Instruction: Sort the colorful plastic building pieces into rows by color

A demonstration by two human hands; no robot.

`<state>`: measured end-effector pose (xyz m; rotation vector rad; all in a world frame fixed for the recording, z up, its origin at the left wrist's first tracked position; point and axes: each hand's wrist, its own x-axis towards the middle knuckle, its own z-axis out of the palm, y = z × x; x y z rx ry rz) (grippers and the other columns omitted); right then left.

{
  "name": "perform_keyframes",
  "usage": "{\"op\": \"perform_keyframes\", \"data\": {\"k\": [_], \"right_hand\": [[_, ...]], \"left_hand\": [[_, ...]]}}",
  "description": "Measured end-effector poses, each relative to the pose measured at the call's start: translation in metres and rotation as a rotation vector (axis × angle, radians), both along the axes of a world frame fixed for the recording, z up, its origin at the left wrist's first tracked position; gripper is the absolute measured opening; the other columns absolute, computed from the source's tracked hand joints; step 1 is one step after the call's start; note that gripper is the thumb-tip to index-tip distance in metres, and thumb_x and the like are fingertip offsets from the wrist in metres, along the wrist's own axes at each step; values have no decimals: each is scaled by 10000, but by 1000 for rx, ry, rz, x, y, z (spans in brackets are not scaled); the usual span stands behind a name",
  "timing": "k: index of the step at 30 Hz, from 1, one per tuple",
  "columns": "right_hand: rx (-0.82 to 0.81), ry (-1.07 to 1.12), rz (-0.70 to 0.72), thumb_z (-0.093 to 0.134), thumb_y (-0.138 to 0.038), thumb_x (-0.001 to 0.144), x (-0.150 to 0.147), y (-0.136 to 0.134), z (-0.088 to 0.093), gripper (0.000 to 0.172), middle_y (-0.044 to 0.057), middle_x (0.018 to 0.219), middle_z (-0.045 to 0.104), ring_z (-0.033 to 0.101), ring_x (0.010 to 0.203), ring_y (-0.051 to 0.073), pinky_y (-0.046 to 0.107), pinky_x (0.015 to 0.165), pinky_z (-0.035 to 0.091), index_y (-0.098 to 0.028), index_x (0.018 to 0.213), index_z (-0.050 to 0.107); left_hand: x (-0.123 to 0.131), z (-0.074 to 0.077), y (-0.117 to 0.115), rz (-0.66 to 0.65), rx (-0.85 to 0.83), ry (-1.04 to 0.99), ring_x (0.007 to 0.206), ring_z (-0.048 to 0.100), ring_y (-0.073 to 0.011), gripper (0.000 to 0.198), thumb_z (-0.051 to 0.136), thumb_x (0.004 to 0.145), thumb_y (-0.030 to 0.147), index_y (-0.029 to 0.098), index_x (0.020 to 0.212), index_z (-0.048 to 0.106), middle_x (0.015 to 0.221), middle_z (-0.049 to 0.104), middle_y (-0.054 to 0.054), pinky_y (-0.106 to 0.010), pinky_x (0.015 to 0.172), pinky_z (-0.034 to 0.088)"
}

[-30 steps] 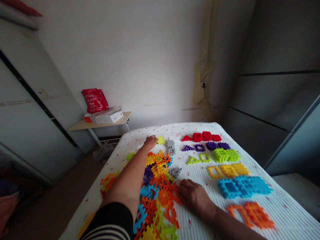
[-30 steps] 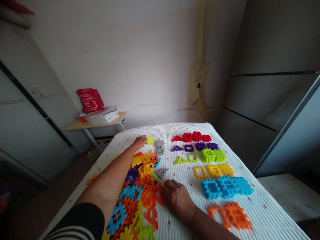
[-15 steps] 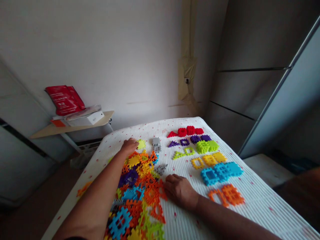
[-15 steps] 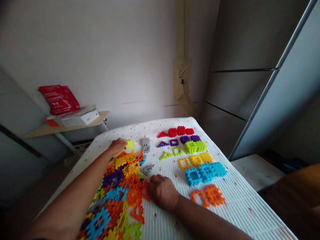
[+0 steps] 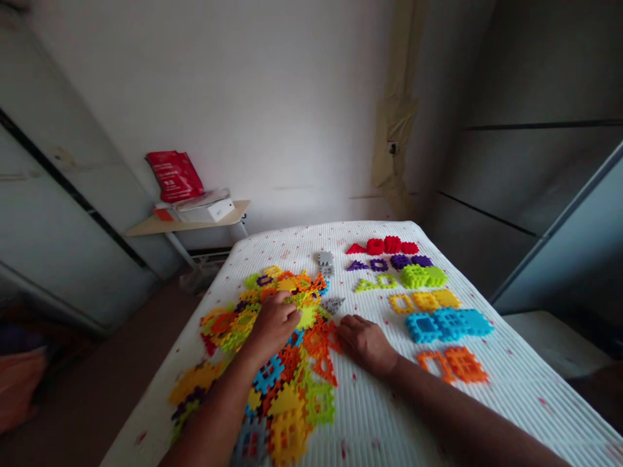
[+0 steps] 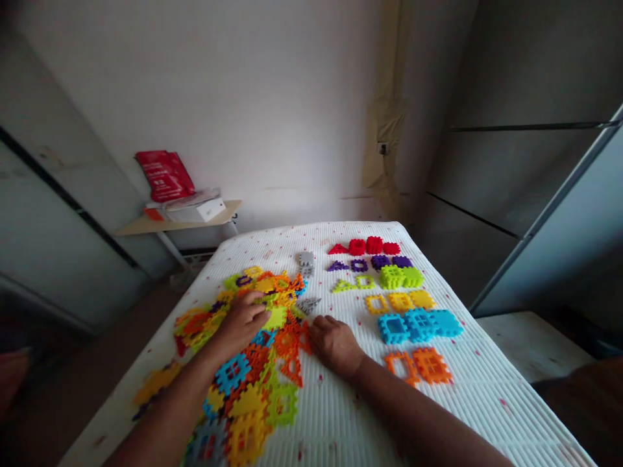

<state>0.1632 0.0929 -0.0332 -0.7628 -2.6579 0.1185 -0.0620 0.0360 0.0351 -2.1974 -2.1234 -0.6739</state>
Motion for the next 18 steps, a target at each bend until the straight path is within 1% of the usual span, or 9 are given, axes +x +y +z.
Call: {"op": "perform_keyframes", "data": {"k": [3, 6, 9, 12, 15, 18], "right_hand": [[-2, -25, 13, 416, -300, 949, 0, 2, -5, 233, 36, 797, 583, 520, 718, 139, 238, 625, 406, -194, 845, 595], [3, -23, 21, 385, -291, 959, 0, 5, -10, 255, 38, 787, 576, 517, 697, 136, 239, 619, 417, -192, 851, 594], [18, -10, 31, 365, -287, 965, 0, 6, -12, 270, 38, 777, 565, 513, 686, 135, 239, 622, 428, -188, 866, 595], [44, -5, 42, 365, -274, 963, -1, 4, -10, 265, 40, 770, 562, 520, 698, 138, 241, 646, 437, -182, 882, 600], [50, -10, 20, 371, -271, 957, -1, 1, -5, 268, 48, 780, 570, 533, 724, 142, 244, 673, 439, -182, 864, 606], [-4, -6, 1, 384, -279, 949, -2, 0, 4, 277, 54, 789, 585, 546, 743, 144, 243, 678, 435, -180, 820, 609]], "left_hand": [[14, -10, -16, 86, 87, 15, 1080, 505, -264, 247, 490, 795, 242, 196, 633, 670, 1144, 566, -99, -414, 944, 419], [23, -17, -25, 134, 151, 24, 1099, 461, -279, 164, 547, 769, 201, 216, 730, 705, 1211, 517, -93, -423, 944, 424], [27, -22, -29, 162, 195, 26, 1101, 447, -285, 178, 584, 739, 149, 240, 807, 721, 1210, 509, -84, -434, 943, 431], [27, -25, -31, 172, 248, 13, 1100, 453, -279, 204, 573, 741, 113, 247, 793, 719, 1214, 503, -74, -437, 944, 435], [25, -27, -32, 167, 318, -23, 1117, 460, -271, 206, 549, 763, 111, 239, 766, 710, 1234, 489, -72, -440, 955, 431], [20, -26, -37, 145, 401, -97, 1130, 473, -253, 192, 532, 796, 155, 238, 809, 705, 1249, 479, -71, -429, 955, 440]]}}
